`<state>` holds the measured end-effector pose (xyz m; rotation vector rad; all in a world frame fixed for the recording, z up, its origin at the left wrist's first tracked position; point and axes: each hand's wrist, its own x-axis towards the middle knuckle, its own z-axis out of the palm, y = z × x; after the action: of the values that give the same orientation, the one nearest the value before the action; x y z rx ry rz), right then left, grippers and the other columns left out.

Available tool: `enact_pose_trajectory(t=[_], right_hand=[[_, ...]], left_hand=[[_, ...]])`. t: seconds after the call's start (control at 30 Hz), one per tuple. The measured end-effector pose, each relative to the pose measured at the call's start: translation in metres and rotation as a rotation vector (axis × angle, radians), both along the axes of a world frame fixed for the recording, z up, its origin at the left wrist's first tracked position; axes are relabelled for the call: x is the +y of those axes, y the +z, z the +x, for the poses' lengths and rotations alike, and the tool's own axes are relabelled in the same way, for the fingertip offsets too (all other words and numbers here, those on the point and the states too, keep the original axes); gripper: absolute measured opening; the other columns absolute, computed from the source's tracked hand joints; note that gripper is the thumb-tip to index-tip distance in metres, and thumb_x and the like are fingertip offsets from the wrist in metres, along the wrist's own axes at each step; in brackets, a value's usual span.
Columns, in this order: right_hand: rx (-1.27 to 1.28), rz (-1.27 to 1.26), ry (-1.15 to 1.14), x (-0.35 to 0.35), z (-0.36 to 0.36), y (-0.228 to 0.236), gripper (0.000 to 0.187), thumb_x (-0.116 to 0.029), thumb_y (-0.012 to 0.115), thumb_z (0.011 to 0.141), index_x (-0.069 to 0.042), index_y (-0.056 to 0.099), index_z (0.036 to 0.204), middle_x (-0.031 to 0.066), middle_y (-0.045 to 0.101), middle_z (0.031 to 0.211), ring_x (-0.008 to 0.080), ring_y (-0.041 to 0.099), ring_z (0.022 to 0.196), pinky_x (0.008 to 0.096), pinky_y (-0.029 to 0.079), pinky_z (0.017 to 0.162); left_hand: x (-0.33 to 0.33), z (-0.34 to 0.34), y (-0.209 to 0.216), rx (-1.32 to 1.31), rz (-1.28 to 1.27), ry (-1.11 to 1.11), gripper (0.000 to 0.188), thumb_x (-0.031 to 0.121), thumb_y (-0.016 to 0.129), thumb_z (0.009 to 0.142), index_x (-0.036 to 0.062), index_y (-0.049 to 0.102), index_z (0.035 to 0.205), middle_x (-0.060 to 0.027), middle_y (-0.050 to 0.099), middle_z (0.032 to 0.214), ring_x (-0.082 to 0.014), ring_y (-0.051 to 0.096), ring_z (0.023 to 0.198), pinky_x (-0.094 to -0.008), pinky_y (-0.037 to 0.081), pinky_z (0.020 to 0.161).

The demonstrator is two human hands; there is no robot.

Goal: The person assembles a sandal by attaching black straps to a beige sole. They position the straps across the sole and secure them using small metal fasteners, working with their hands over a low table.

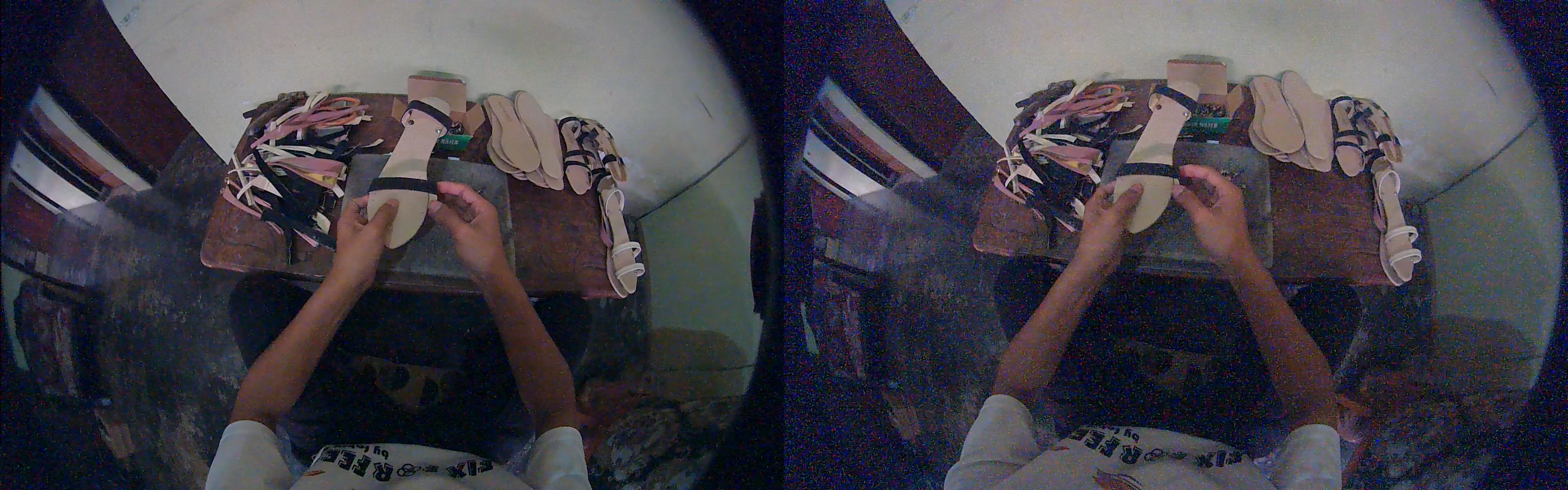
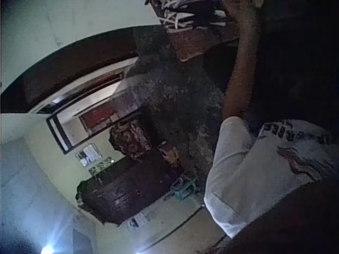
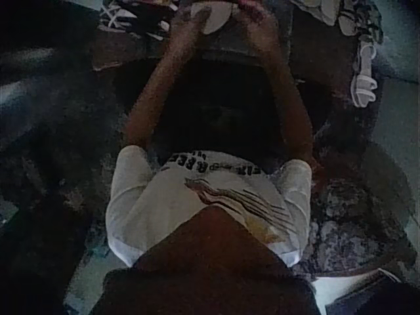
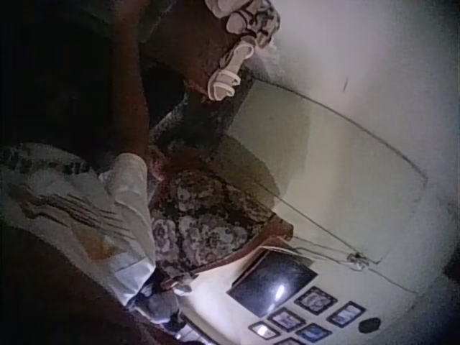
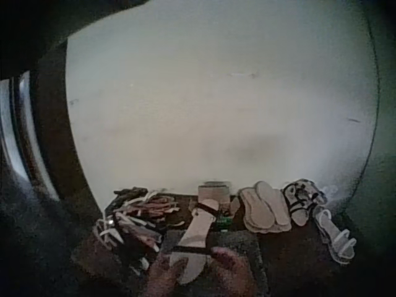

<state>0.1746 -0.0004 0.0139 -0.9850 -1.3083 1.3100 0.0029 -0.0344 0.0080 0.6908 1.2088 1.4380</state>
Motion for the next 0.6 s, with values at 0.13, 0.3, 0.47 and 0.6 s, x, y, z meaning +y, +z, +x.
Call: enact_pose_trajectory(t=[0.13, 0.3, 0.47, 0.6], right_hand=[[0.067, -0.086, 0.054, -0.003, 0.000, 0.008, 0.030, -0.010, 0.070, 0.090, 0.002, 0.063, 0.116, 0.0112, 0.065, 0.114, 0.0196, 0.062, 0.106, 0.0334, 0.049, 0.095], [0.422, -0.321, 0.134, -0.005, -0.001, 0.022, 0.025, -0.009, 0.065, 0.093, 0.004, 0.062, 0.114, 0.0119, 0.064, 0.114, 0.0224, 0.062, 0.107, 0.0374, 0.051, 0.099], [0.340, -0.304, 0.129, -0.005, 0.000, 0.015, 0.028, -0.006, 0.065, 0.093, 0.005, 0.059, 0.118, 0.0130, 0.063, 0.114, 0.0231, 0.062, 0.107, 0.0377, 0.051, 0.099], [0.401, -0.343, 0.120, -0.008, -0.004, 0.015, 0.036, -0.004, 0.065, 0.092, 0.005, 0.055, 0.125, 0.0136, 0.064, 0.114, 0.0222, 0.063, 0.106, 0.0364, 0.052, 0.096]], left_hand=[[0.000, 0.001, -0.001, -0.048, 0.010, -0.008, 0.044, 0.022, 0.071, 0.091, -0.0028, 0.049, 0.120, -0.0118, 0.065, 0.102, -0.0173, 0.066, 0.087, -0.0295, 0.055, 0.075], [0.003, -0.006, -0.001, 0.052, 0.020, -0.023, 0.043, 0.021, 0.070, 0.092, -0.0032, 0.049, 0.120, -0.0123, 0.065, 0.105, -0.0177, 0.065, 0.089, -0.0302, 0.055, 0.076], [0.003, -0.006, 0.009, 0.123, 0.054, -0.029, 0.037, 0.020, 0.070, 0.091, -0.0005, 0.054, 0.117, -0.0114, 0.068, 0.102, -0.0177, 0.068, 0.086, -0.0310, 0.056, 0.074], [0.002, -0.008, 0.011, 0.210, 0.104, -0.050, 0.034, 0.017, 0.071, 0.091, -0.0004, 0.052, 0.114, -0.0121, 0.068, 0.099, -0.0155, 0.067, 0.084, -0.0283, 0.055, 0.070]])
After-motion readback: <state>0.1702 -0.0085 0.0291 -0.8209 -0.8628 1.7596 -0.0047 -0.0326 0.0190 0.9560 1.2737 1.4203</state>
